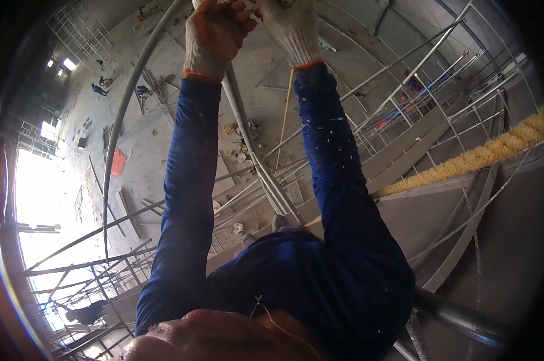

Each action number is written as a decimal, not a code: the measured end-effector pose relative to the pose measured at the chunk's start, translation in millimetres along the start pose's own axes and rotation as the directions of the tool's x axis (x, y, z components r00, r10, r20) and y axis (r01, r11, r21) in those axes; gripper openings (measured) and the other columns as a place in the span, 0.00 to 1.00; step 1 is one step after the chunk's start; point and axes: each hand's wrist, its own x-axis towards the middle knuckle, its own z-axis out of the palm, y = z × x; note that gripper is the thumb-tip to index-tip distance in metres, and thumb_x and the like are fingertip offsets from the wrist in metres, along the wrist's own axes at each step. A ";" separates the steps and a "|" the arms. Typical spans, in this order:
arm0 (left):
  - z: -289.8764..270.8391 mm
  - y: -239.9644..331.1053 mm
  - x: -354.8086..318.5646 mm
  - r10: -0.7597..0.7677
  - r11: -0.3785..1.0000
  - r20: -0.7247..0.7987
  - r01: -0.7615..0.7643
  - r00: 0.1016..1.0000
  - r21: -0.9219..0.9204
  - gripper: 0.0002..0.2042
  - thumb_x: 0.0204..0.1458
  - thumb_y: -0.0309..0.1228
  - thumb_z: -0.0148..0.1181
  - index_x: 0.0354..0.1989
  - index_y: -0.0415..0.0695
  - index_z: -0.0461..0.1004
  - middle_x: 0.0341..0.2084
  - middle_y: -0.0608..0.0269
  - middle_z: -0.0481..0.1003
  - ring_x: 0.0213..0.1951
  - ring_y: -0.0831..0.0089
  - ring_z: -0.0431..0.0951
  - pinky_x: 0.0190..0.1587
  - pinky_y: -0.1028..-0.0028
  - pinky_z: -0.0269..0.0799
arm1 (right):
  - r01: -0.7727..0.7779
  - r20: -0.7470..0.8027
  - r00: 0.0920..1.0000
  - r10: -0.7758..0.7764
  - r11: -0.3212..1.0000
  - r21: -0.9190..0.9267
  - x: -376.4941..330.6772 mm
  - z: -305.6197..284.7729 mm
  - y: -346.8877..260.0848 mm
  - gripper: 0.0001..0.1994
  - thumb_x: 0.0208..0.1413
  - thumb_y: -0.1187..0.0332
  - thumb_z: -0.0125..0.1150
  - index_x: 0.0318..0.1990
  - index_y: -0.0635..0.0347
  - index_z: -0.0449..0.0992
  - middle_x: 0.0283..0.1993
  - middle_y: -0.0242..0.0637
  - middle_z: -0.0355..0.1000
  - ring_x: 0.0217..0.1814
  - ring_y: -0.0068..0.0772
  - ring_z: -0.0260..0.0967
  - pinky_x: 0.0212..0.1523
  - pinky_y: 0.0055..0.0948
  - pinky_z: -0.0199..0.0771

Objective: The person works on a metal scaffolding structure, using pliers to cut and remove wire ties and then tying new wire ties to secure metal poles. The person moves along the scaffolding while performing these actions.

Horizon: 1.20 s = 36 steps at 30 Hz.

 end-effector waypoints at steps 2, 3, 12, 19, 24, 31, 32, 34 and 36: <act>-14.5 6.4 18.9 -0.054 0.997 0.073 0.058 0.996 -0.042 0.15 0.67 0.45 0.52 0.35 0.48 0.75 0.23 0.67 0.73 0.24 0.69 0.73 0.32 0.65 0.70 | -0.002 0.020 1.000 0.003 0.999 -0.051 -1.3 -4.3 2.9 0.10 0.64 0.68 0.60 0.48 0.62 0.80 0.34 0.32 0.79 0.29 0.18 0.72 0.29 0.21 0.72; -20.4 6.4 21.2 -0.040 0.999 0.027 0.040 0.999 -0.008 0.15 0.67 0.44 0.52 0.34 0.48 0.74 0.22 0.68 0.72 0.24 0.70 0.72 0.31 0.65 0.70 | -0.003 0.030 1.000 0.005 0.997 -0.073 -2.0 -5.5 5.7 0.10 0.64 0.69 0.60 0.48 0.62 0.80 0.34 0.32 0.79 0.29 0.18 0.72 0.30 0.22 0.73; -43.5 24.2 22.5 0.127 0.872 -0.065 -0.080 0.990 0.483 0.17 0.68 0.41 0.52 0.25 0.50 0.68 0.17 0.70 0.65 0.16 0.72 0.63 0.22 0.71 0.62 | -0.009 0.124 0.992 0.019 0.997 -0.083 -7.4 -10.9 2.0 0.09 0.65 0.68 0.58 0.47 0.62 0.79 0.33 0.29 0.78 0.28 0.17 0.71 0.29 0.20 0.70; -61.3 37.9 20.2 0.127 0.741 0.107 -0.166 0.986 0.650 0.17 0.68 0.41 0.55 0.26 0.46 0.71 0.17 0.70 0.67 0.17 0.76 0.65 0.23 0.73 0.60 | -0.181 0.257 0.953 0.162 0.982 0.053 -3.0 2.6 -4.5 0.10 0.66 0.67 0.57 0.46 0.63 0.79 0.31 0.29 0.76 0.25 0.17 0.69 0.25 0.21 0.68; -27.7 34.9 -3.4 0.372 0.367 0.056 -0.202 0.927 0.908 0.13 0.67 0.37 0.56 0.33 0.42 0.78 0.19 0.71 0.72 0.19 0.82 0.67 0.22 0.78 0.61 | -0.250 0.301 0.927 0.225 0.967 0.045 0.5 17.2 -2.3 0.10 0.67 0.65 0.57 0.46 0.61 0.79 0.31 0.30 0.77 0.25 0.17 0.71 0.24 0.22 0.69; -49.6 -4.8 32.3 0.378 0.743 0.006 -0.307 0.926 0.595 0.11 0.66 0.36 0.59 0.38 0.42 0.81 0.25 0.70 0.78 0.22 0.82 0.72 0.24 0.78 0.67 | -0.211 0.016 0.977 0.214 0.947 0.243 -2.2 40.5 13.0 0.12 0.69 0.62 0.55 0.43 0.59 0.81 0.29 0.29 0.78 0.28 0.18 0.73 0.27 0.24 0.72; -38.4 -5.5 25.4 0.420 0.586 -0.035 -0.242 0.907 0.773 0.10 0.64 0.35 0.60 0.38 0.42 0.81 0.25 0.68 0.79 0.23 0.80 0.74 0.26 0.76 0.69 | -0.234 0.037 0.972 0.231 0.952 0.200 0.7 37.2 16.5 0.12 0.69 0.62 0.55 0.43 0.59 0.81 0.30 0.29 0.78 0.29 0.18 0.73 0.28 0.24 0.72; 4.2 -3.7 0.5 0.517 0.198 -0.072 -0.038 0.853 0.979 0.09 0.62 0.34 0.61 0.39 0.41 0.81 0.25 0.64 0.81 0.26 0.76 0.78 0.29 0.73 0.73 | -0.270 0.071 0.962 0.263 0.957 0.110 8.1 26.0 16.8 0.13 0.69 0.61 0.54 0.43 0.58 0.81 0.31 0.29 0.78 0.31 0.19 0.74 0.31 0.26 0.73; 9.0 0.7 -15.6 0.651 -0.106 0.213 -0.191 0.729 0.976 0.09 0.59 0.34 0.62 0.39 0.41 0.81 0.27 0.55 0.83 0.31 0.65 0.84 0.36 0.65 0.78 | -0.062 0.230 0.970 0.082 0.994 -0.094 9.1 23.0 10.5 0.11 0.69 0.61 0.55 0.40 0.56 0.80 0.32 0.28 0.77 0.34 0.20 0.73 0.34 0.27 0.72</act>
